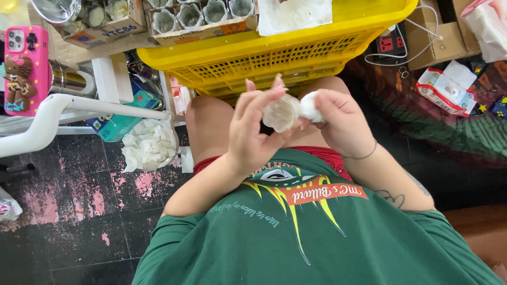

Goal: Cleaning and preparing candle molds using melted wax and tissues.

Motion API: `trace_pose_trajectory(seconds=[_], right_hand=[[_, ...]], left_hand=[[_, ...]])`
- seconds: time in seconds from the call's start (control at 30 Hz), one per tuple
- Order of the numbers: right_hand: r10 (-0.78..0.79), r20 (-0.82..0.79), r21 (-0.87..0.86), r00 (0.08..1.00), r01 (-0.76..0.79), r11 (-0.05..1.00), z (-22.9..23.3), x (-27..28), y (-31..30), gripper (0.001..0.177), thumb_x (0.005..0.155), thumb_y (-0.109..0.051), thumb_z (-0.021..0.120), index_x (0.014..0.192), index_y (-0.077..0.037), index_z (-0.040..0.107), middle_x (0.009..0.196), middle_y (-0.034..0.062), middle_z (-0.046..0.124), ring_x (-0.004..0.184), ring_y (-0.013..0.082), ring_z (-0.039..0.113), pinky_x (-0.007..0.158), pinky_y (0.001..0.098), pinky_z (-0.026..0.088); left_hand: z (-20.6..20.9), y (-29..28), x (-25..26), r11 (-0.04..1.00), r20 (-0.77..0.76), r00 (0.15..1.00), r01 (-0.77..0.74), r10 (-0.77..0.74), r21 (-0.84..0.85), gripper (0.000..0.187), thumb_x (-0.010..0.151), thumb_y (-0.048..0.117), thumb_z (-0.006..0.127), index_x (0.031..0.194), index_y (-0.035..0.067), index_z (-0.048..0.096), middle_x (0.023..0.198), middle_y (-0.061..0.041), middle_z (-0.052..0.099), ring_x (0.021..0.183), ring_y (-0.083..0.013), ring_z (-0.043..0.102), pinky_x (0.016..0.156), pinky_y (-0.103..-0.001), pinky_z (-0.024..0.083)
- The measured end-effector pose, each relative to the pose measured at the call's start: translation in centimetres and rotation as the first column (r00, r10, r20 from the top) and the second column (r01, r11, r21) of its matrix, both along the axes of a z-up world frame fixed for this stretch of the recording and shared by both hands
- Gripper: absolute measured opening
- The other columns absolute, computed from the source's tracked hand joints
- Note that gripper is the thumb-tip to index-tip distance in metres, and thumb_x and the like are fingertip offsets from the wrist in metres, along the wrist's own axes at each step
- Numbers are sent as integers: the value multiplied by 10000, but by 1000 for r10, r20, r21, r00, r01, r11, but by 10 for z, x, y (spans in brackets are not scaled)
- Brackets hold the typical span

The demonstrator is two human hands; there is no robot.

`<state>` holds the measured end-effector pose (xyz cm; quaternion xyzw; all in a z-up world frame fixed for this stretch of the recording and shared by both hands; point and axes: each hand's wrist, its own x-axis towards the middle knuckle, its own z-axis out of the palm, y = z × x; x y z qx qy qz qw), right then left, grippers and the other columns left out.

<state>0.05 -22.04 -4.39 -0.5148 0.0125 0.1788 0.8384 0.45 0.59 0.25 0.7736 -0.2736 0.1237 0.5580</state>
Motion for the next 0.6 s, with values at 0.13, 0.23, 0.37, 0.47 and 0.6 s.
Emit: trace_pose_trajectory(seconds=[0.13, 0.23, 0.37, 0.47, 0.6], right_hand=[[17, -10, 367, 1000, -12, 930, 5, 8, -11, 328, 1189, -291, 508, 1162, 9, 639, 1015, 143, 691, 917, 244, 687, 937, 444, 599], [30, -77, 329, 997, -3, 944, 10, 17, -16, 350, 1125, -310, 502, 1216, 12, 606, 1142, 180, 695, 1011, 288, 704, 970, 474, 589], [25, -97, 300, 995, 5, 954, -4, 25, -26, 357, 1086, -265, 544, 1280, 33, 575, 1342, 162, 644, 1180, 257, 663, 1041, 443, 564], [-10, -130, 385, 991, 59, 921, -26, 27, -40, 366, 1123, -265, 555, 1323, 38, 603, 1272, 155, 644, 1116, 263, 663, 970, 449, 587], [-6, -126, 432, 992, 60, 900, -40, 34, -51, 323, 1139, -256, 560, 1309, 14, 609, 1272, 162, 650, 1105, 262, 670, 907, 407, 588]], left_hand=[[2, 15, 21, 986, 101, 981, -167, 166, 6, 618, 911, 103, 881, 1420, 69, 533, 1302, -94, 644, 1156, -244, 623, 1269, -402, 307], [7, 38, 50, 958, 138, 951, -284, 277, 31, 619, 908, 102, 891, 1412, 52, 536, 1313, -117, 643, 1170, -257, 622, 1144, -356, 419], [17, 73, 112, 904, 270, 896, -401, 353, 150, 537, 951, 51, 880, 1390, 32, 571, 1350, -124, 651, 1281, -301, 625, 1121, -378, 498], [2, 95, 179, 862, 206, 891, -446, 404, 239, 475, 894, 146, 909, 1281, 48, 652, 1205, -158, 705, 1137, -375, 645, 943, -437, 523], [-58, 111, 278, 784, 247, 847, -529, 470, 325, 447, 844, 286, 938, 1131, 45, 693, 1080, -177, 730, 1065, -414, 647, 902, -503, 512]])
